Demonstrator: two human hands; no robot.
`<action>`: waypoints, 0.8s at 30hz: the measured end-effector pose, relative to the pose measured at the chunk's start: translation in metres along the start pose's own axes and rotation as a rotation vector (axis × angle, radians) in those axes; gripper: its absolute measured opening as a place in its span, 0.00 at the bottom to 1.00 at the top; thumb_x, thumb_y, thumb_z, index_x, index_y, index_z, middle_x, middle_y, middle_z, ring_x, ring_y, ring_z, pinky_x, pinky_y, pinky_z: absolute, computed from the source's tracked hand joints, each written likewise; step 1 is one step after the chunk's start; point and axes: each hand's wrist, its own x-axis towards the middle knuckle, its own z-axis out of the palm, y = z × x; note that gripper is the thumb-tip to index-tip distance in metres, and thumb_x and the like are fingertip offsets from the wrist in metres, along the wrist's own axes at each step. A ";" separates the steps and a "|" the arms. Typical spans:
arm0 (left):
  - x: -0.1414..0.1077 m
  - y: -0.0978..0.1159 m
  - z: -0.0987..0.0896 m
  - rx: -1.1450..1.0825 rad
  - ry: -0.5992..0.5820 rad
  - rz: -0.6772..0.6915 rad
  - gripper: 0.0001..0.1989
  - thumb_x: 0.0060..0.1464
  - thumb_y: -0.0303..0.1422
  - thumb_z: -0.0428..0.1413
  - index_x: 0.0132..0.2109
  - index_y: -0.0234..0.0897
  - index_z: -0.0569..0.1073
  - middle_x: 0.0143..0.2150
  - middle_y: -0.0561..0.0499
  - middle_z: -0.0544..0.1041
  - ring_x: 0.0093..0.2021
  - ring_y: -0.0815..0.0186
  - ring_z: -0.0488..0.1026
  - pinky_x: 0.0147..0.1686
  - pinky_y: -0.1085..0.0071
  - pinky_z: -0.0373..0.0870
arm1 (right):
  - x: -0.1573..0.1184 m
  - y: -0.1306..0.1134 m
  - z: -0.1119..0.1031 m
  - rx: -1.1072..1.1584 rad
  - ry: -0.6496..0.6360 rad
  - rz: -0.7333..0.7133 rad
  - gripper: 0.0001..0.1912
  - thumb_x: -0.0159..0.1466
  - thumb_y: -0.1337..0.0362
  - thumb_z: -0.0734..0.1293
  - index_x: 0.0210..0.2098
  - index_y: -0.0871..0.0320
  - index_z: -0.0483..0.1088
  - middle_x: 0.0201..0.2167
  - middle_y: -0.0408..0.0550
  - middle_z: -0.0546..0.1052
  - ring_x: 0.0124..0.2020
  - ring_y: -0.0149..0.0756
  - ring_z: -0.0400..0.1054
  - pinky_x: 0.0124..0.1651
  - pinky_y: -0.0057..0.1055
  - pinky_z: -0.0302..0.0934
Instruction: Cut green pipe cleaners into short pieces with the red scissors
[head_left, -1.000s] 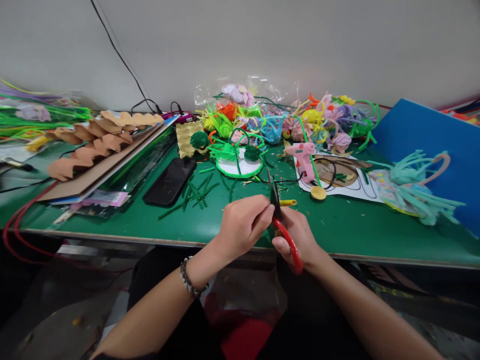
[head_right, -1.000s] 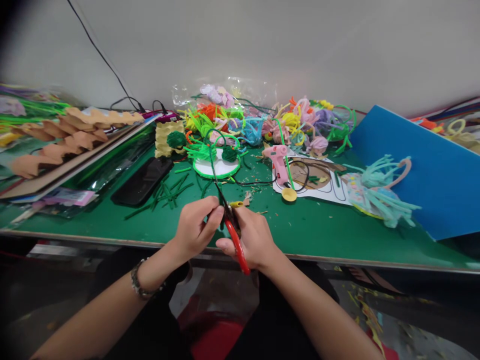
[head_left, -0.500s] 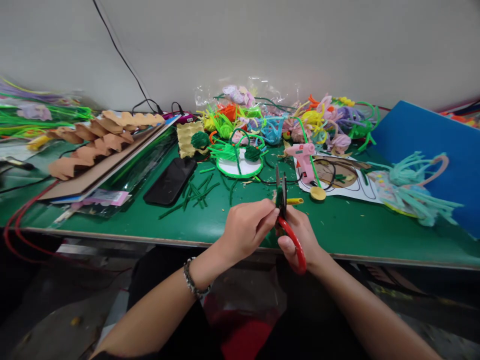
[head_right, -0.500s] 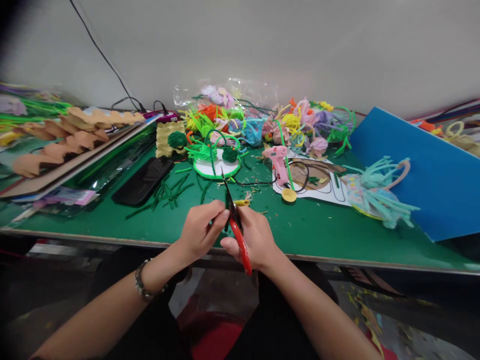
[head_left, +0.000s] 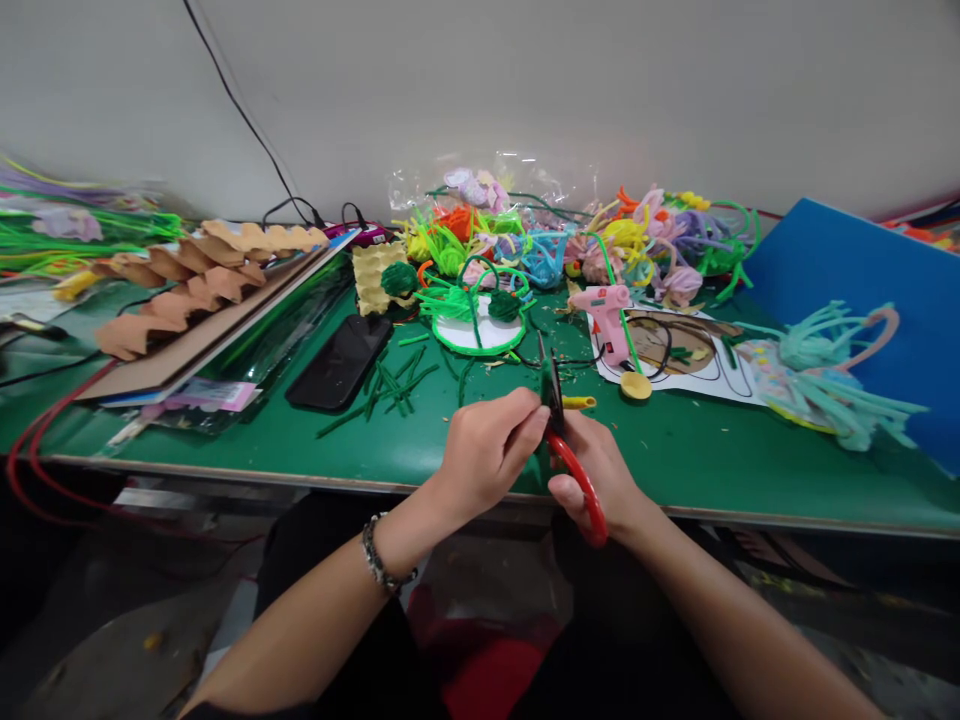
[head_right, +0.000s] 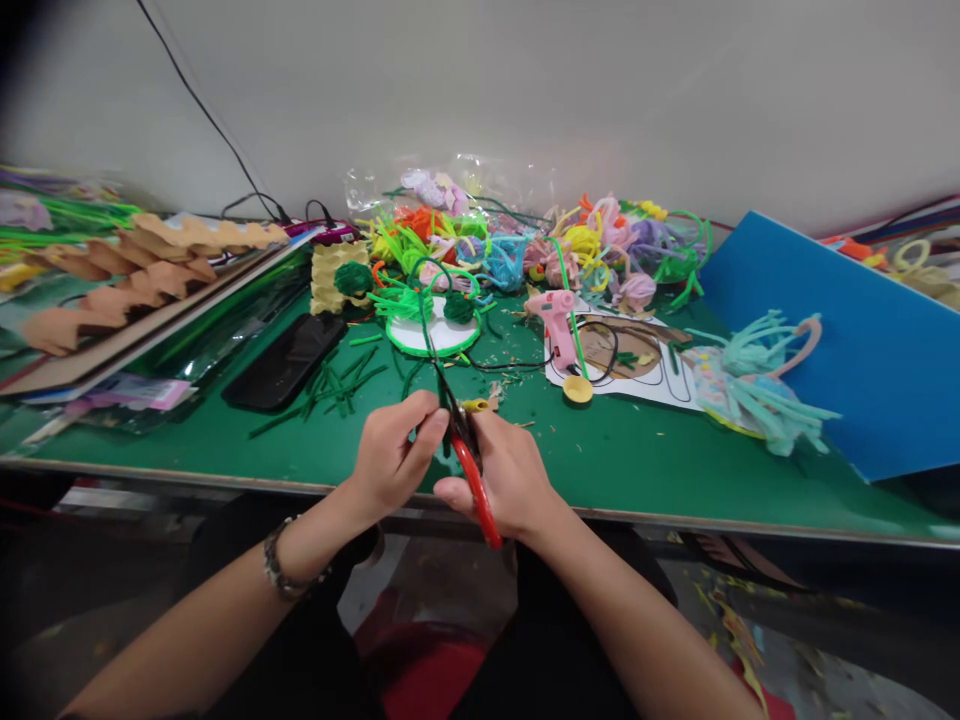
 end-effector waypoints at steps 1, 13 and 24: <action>0.000 0.001 0.000 -0.003 0.003 -0.003 0.13 0.57 0.30 0.42 0.23 0.37 0.54 0.18 0.59 0.52 0.17 0.76 0.52 0.18 0.78 0.50 | 0.000 0.000 0.000 0.009 0.001 0.002 0.32 0.55 0.36 0.41 0.24 0.57 0.56 0.16 0.40 0.61 0.15 0.27 0.54 0.18 0.25 0.49; 0.002 -0.001 -0.001 -0.092 0.014 -0.040 0.14 0.55 0.28 0.43 0.22 0.37 0.52 0.17 0.59 0.52 0.17 0.77 0.52 0.17 0.79 0.50 | 0.003 -0.005 -0.005 0.008 0.025 -0.014 0.29 0.55 0.36 0.45 0.22 0.56 0.52 0.13 0.37 0.57 0.14 0.25 0.49 0.17 0.24 0.46; 0.004 -0.002 -0.003 -0.089 0.021 -0.018 0.13 0.55 0.28 0.44 0.22 0.37 0.53 0.17 0.59 0.52 0.17 0.77 0.52 0.17 0.79 0.50 | 0.006 -0.004 -0.006 -0.006 0.019 -0.003 0.29 0.57 0.39 0.48 0.24 0.58 0.58 0.13 0.37 0.58 0.14 0.25 0.51 0.18 0.22 0.48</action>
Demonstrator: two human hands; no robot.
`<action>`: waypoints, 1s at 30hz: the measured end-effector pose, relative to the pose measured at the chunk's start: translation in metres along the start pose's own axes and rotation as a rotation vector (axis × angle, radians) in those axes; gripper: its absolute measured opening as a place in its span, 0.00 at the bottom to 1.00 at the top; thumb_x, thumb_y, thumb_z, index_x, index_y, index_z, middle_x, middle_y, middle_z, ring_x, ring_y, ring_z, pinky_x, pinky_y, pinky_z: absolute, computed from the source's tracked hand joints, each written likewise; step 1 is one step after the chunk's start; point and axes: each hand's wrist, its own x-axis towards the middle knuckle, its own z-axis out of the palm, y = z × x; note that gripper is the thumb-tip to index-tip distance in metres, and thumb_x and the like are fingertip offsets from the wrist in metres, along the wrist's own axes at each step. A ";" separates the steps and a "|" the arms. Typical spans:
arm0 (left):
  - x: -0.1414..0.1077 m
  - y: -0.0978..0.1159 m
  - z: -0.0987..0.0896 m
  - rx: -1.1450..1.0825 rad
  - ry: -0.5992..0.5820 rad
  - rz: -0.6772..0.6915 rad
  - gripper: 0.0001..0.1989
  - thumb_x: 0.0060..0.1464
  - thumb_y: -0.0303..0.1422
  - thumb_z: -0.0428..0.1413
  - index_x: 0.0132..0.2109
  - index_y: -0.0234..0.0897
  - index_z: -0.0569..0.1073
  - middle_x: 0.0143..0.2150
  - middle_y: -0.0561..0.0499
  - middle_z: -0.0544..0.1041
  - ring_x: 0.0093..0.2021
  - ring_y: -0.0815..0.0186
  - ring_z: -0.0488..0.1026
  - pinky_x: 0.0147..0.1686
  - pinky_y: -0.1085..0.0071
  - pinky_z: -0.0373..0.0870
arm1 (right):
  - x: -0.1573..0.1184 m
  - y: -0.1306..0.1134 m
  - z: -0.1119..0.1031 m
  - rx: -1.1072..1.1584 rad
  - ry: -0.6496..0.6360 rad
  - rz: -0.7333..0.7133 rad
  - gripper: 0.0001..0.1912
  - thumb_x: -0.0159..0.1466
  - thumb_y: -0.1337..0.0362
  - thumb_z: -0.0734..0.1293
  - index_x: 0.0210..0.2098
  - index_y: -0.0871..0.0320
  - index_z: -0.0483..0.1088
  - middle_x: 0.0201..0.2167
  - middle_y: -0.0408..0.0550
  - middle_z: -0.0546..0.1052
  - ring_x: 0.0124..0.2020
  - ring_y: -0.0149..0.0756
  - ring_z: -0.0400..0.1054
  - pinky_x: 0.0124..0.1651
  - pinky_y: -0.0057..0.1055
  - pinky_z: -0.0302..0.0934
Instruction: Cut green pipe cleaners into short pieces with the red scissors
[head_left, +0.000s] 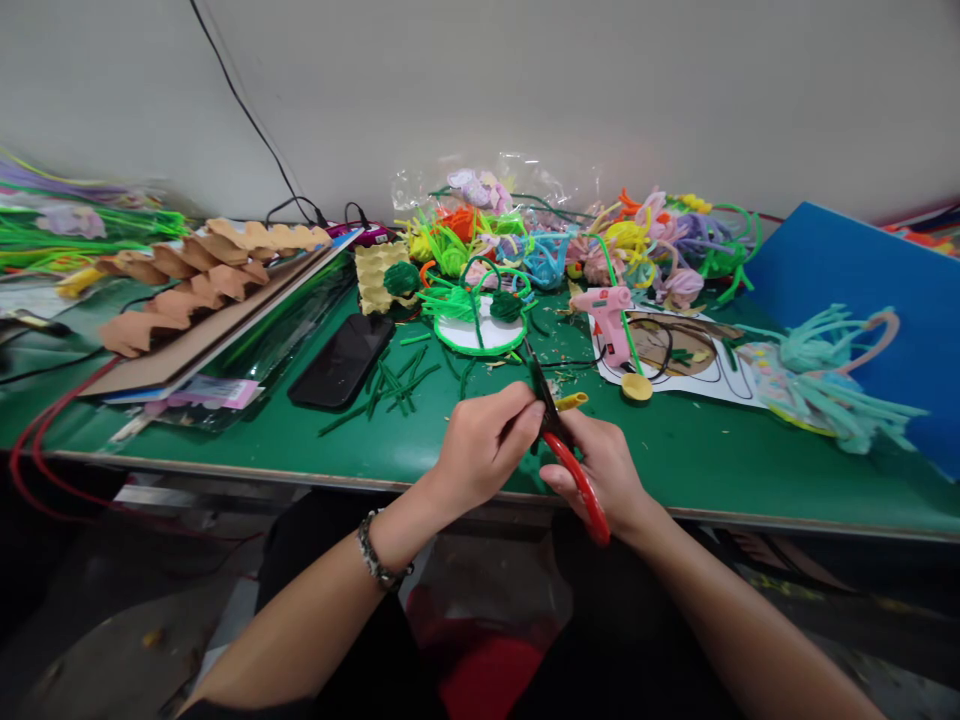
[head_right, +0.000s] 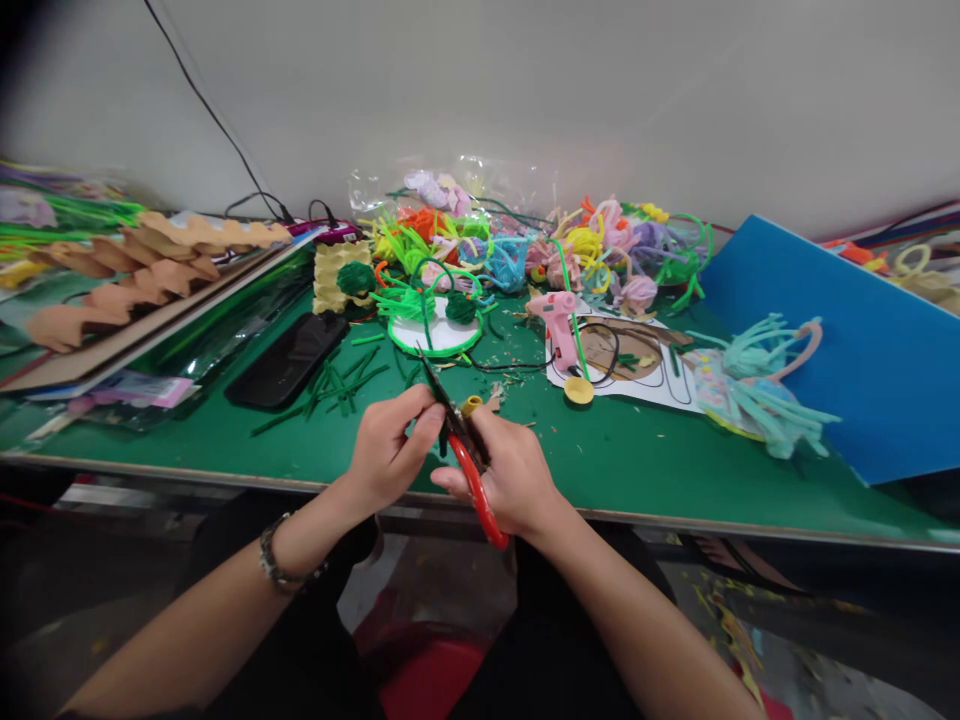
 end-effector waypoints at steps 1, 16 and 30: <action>0.000 0.000 0.000 -0.004 0.003 0.003 0.13 0.55 0.27 0.44 0.22 0.37 0.53 0.17 0.59 0.52 0.17 0.77 0.52 0.17 0.79 0.50 | 0.000 0.000 0.000 -0.004 0.006 -0.005 0.28 0.57 0.39 0.48 0.23 0.58 0.58 0.13 0.37 0.58 0.14 0.25 0.51 0.18 0.22 0.48; 0.002 0.002 -0.005 -0.055 0.030 -0.007 0.13 0.55 0.26 0.44 0.23 0.37 0.53 0.18 0.60 0.51 0.17 0.78 0.52 0.18 0.80 0.50 | 0.000 -0.001 0.001 0.044 0.017 0.013 0.27 0.57 0.40 0.49 0.24 0.58 0.56 0.13 0.36 0.58 0.14 0.24 0.50 0.16 0.22 0.47; 0.000 0.001 0.001 -0.059 0.011 0.015 0.13 0.55 0.27 0.44 0.23 0.37 0.52 0.18 0.60 0.49 0.17 0.78 0.50 0.18 0.80 0.49 | -0.003 -0.001 0.003 0.068 -0.028 0.024 0.30 0.55 0.36 0.45 0.24 0.57 0.55 0.14 0.38 0.59 0.14 0.25 0.51 0.17 0.23 0.47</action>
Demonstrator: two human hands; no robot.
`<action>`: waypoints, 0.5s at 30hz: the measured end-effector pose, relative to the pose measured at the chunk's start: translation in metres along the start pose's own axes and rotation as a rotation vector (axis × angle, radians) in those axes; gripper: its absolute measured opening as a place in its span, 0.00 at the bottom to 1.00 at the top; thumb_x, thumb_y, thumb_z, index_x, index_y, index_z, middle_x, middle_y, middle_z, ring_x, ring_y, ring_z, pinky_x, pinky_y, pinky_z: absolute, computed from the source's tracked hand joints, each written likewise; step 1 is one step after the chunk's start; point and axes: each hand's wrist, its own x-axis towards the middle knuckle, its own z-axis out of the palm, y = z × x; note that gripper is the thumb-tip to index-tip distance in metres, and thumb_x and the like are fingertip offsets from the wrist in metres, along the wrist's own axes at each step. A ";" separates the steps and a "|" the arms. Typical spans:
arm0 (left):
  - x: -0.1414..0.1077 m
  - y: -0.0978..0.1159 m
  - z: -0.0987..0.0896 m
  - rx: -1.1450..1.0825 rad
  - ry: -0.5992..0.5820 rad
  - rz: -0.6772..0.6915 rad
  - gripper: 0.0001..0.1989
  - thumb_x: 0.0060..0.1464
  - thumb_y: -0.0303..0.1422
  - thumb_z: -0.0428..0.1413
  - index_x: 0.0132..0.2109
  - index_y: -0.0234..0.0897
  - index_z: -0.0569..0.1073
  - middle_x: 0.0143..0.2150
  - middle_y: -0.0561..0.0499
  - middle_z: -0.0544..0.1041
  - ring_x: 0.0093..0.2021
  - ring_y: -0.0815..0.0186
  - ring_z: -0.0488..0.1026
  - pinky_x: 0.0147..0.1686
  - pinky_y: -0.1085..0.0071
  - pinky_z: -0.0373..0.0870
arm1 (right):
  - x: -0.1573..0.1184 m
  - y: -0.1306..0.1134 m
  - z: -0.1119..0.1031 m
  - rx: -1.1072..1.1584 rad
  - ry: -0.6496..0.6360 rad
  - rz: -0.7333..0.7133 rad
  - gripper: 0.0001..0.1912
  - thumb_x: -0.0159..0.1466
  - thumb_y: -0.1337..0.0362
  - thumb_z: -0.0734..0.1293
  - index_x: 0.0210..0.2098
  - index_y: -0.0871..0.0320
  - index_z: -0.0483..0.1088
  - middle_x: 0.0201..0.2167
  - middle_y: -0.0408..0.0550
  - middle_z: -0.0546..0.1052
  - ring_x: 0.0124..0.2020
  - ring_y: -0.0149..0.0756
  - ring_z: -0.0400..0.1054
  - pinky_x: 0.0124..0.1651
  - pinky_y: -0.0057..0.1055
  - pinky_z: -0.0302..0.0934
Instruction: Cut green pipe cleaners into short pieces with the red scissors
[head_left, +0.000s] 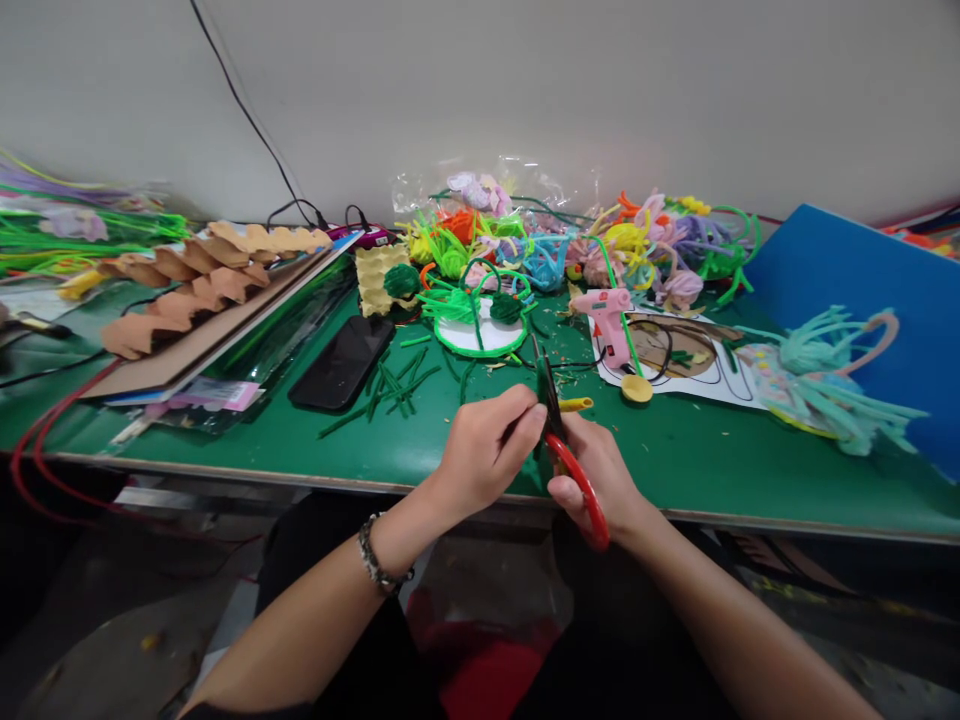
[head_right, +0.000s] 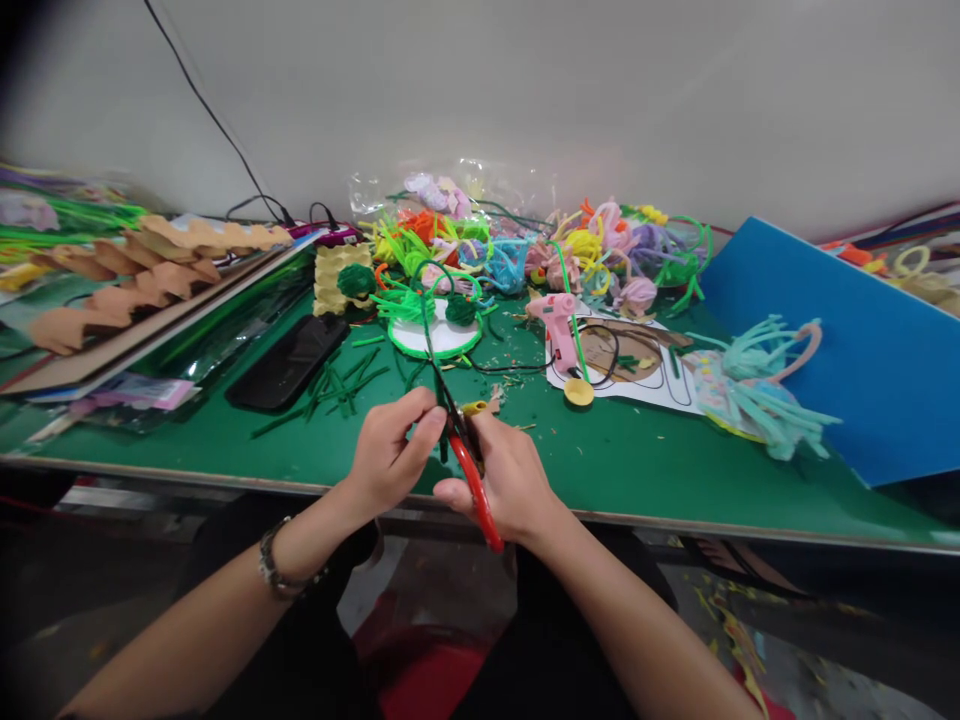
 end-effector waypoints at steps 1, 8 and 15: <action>0.000 0.000 0.000 0.001 -0.002 -0.002 0.13 0.55 0.27 0.44 0.23 0.37 0.52 0.18 0.60 0.49 0.17 0.78 0.50 0.18 0.80 0.49 | 0.000 0.000 0.000 -0.008 0.005 -0.003 0.30 0.55 0.37 0.45 0.24 0.57 0.55 0.14 0.38 0.59 0.14 0.25 0.51 0.17 0.23 0.47; 0.001 0.000 -0.001 -0.010 0.004 -0.009 0.14 0.55 0.27 0.44 0.23 0.37 0.51 0.18 0.60 0.49 0.17 0.78 0.50 0.17 0.80 0.49 | 0.002 0.000 -0.001 -0.012 0.014 -0.005 0.30 0.55 0.36 0.45 0.25 0.57 0.55 0.14 0.37 0.58 0.14 0.24 0.50 0.17 0.23 0.46; 0.001 0.003 -0.001 -0.022 0.007 -0.022 0.14 0.55 0.27 0.44 0.23 0.37 0.51 0.18 0.60 0.49 0.17 0.78 0.50 0.17 0.80 0.49 | 0.000 -0.001 0.001 0.042 0.021 -0.009 0.28 0.56 0.37 0.47 0.24 0.56 0.53 0.13 0.35 0.56 0.14 0.23 0.48 0.16 0.22 0.45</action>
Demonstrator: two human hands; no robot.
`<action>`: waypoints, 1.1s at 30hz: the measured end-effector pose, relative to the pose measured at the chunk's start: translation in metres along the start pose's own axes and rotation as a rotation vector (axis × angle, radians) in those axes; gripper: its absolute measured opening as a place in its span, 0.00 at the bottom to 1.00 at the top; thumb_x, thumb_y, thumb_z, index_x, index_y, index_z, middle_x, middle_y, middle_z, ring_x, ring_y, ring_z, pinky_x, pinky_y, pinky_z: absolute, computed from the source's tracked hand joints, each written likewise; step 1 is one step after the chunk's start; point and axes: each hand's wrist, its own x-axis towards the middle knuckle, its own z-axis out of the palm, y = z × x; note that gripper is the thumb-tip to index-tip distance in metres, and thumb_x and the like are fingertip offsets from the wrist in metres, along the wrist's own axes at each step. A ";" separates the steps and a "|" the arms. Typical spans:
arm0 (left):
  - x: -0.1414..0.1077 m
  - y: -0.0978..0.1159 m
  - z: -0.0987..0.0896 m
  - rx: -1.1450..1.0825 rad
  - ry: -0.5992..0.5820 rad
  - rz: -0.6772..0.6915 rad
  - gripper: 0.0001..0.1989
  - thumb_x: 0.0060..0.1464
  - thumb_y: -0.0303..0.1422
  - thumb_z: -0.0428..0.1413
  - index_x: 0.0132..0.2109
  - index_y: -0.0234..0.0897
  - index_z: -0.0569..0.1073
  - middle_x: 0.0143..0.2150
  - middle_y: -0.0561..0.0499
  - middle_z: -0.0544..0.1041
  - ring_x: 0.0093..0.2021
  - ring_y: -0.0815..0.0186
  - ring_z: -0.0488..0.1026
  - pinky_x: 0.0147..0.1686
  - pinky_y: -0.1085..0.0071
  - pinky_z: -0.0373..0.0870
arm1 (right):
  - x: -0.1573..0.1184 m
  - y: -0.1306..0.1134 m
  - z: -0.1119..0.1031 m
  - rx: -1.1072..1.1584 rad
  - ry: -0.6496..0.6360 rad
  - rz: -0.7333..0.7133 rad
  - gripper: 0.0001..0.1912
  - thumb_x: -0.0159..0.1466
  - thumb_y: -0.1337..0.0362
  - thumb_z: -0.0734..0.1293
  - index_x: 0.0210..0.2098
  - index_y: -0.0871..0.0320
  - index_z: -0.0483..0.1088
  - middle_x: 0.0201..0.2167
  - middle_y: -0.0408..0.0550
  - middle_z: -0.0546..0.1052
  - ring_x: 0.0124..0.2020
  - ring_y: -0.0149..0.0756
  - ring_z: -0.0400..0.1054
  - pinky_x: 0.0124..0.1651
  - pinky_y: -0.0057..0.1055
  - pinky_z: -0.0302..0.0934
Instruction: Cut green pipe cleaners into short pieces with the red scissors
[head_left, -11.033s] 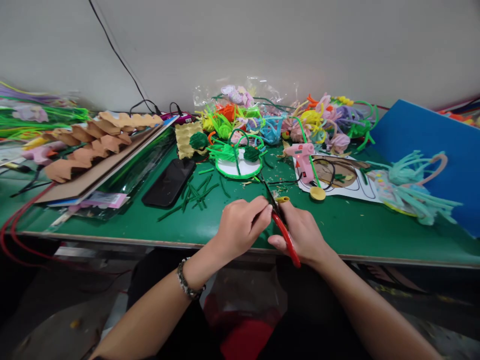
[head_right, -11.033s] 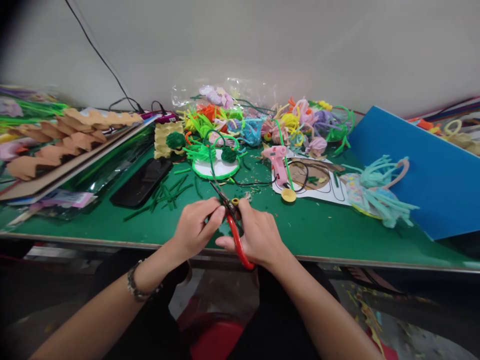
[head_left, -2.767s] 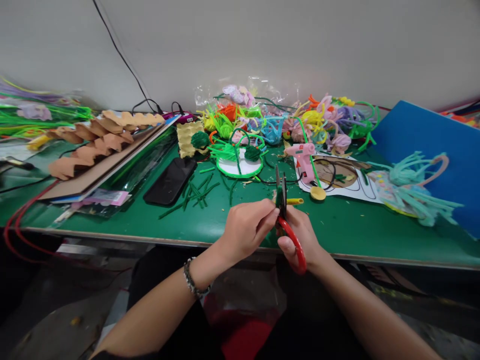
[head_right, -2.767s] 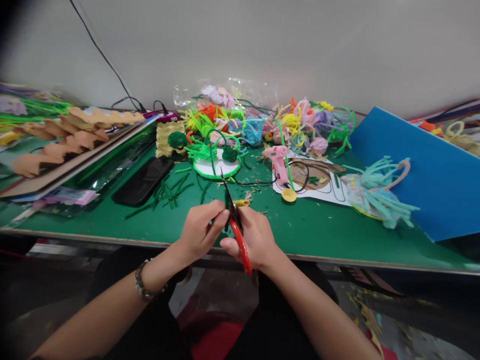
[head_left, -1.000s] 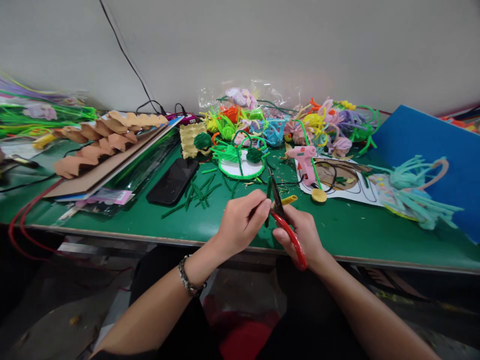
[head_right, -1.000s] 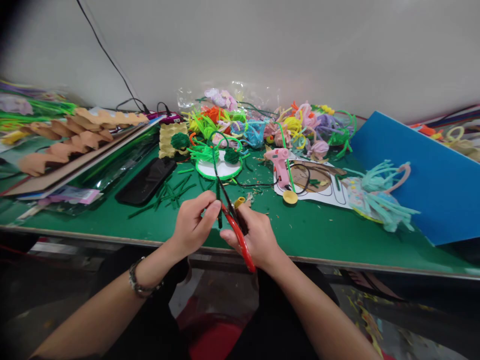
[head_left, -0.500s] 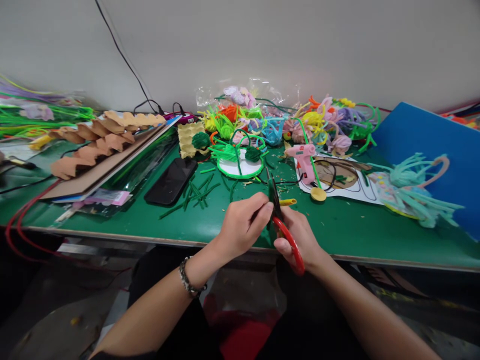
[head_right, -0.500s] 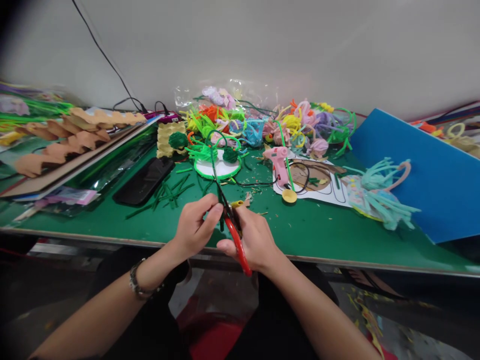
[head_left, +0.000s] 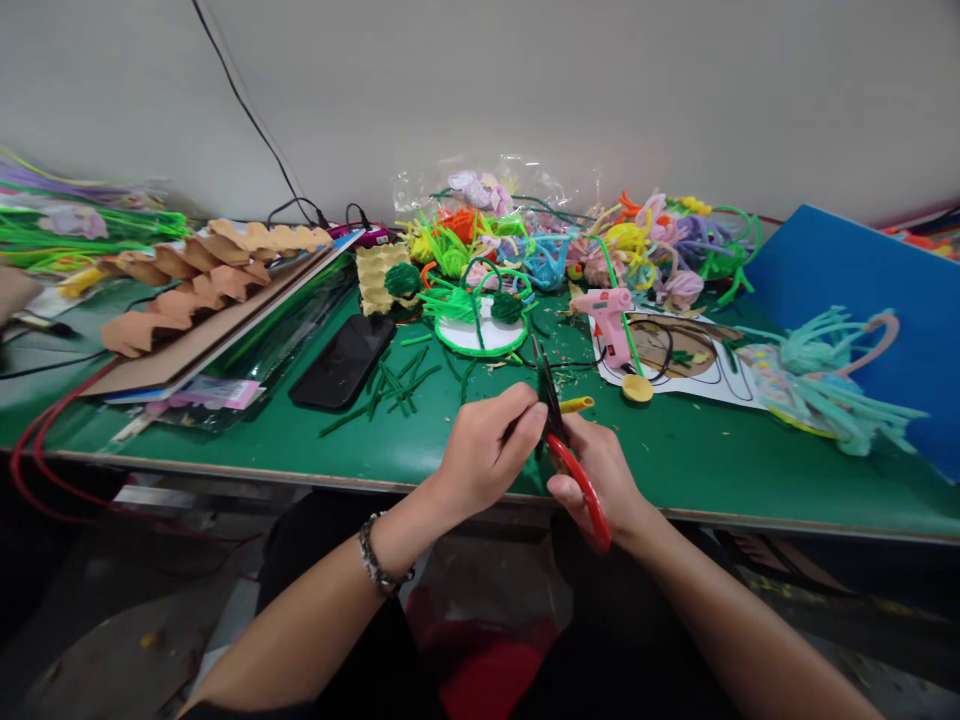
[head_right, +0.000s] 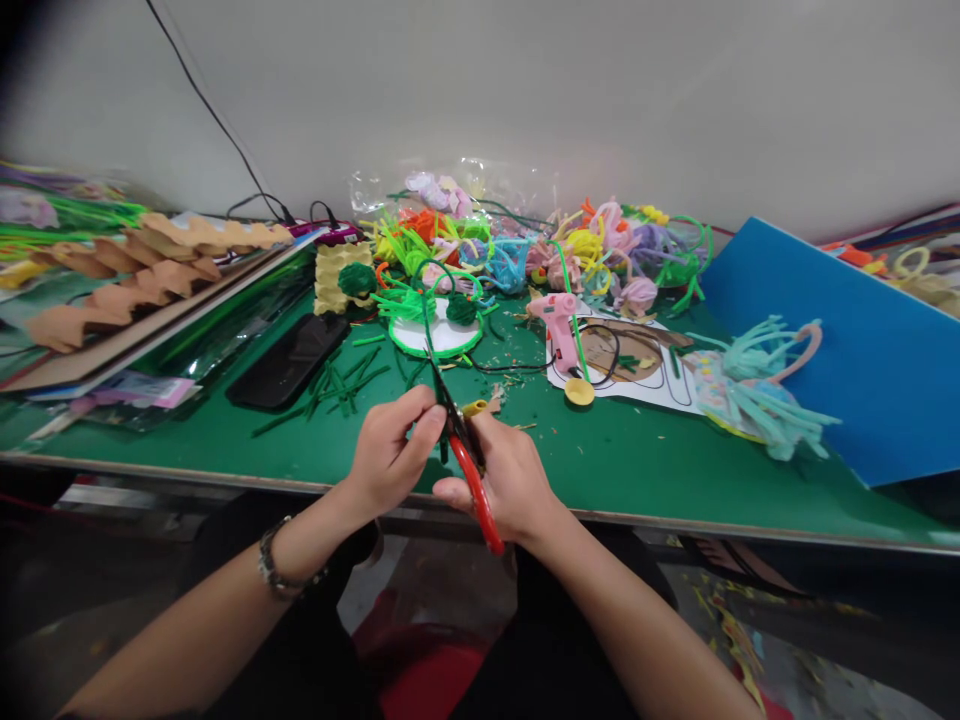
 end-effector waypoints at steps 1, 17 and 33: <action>0.000 0.000 0.000 -0.003 0.002 -0.003 0.14 0.55 0.27 0.44 0.23 0.37 0.51 0.18 0.60 0.49 0.17 0.78 0.50 0.17 0.80 0.49 | 0.000 0.000 0.000 0.001 0.003 -0.001 0.27 0.56 0.37 0.47 0.23 0.56 0.53 0.13 0.35 0.56 0.14 0.23 0.48 0.16 0.22 0.45; 0.000 -0.001 0.001 -0.029 0.006 -0.025 0.14 0.55 0.26 0.44 0.23 0.37 0.51 0.18 0.60 0.48 0.17 0.78 0.50 0.17 0.81 0.49 | 0.000 0.000 0.000 -0.004 -0.024 0.023 0.28 0.57 0.38 0.45 0.25 0.57 0.54 0.15 0.37 0.57 0.16 0.24 0.49 0.17 0.22 0.46; 0.001 0.001 0.001 -0.056 0.008 -0.049 0.14 0.55 0.27 0.44 0.22 0.37 0.51 0.18 0.60 0.49 0.17 0.77 0.50 0.17 0.80 0.49 | 0.001 -0.001 -0.002 0.013 -0.005 0.044 0.26 0.57 0.40 0.49 0.23 0.57 0.56 0.13 0.35 0.56 0.14 0.23 0.47 0.17 0.21 0.43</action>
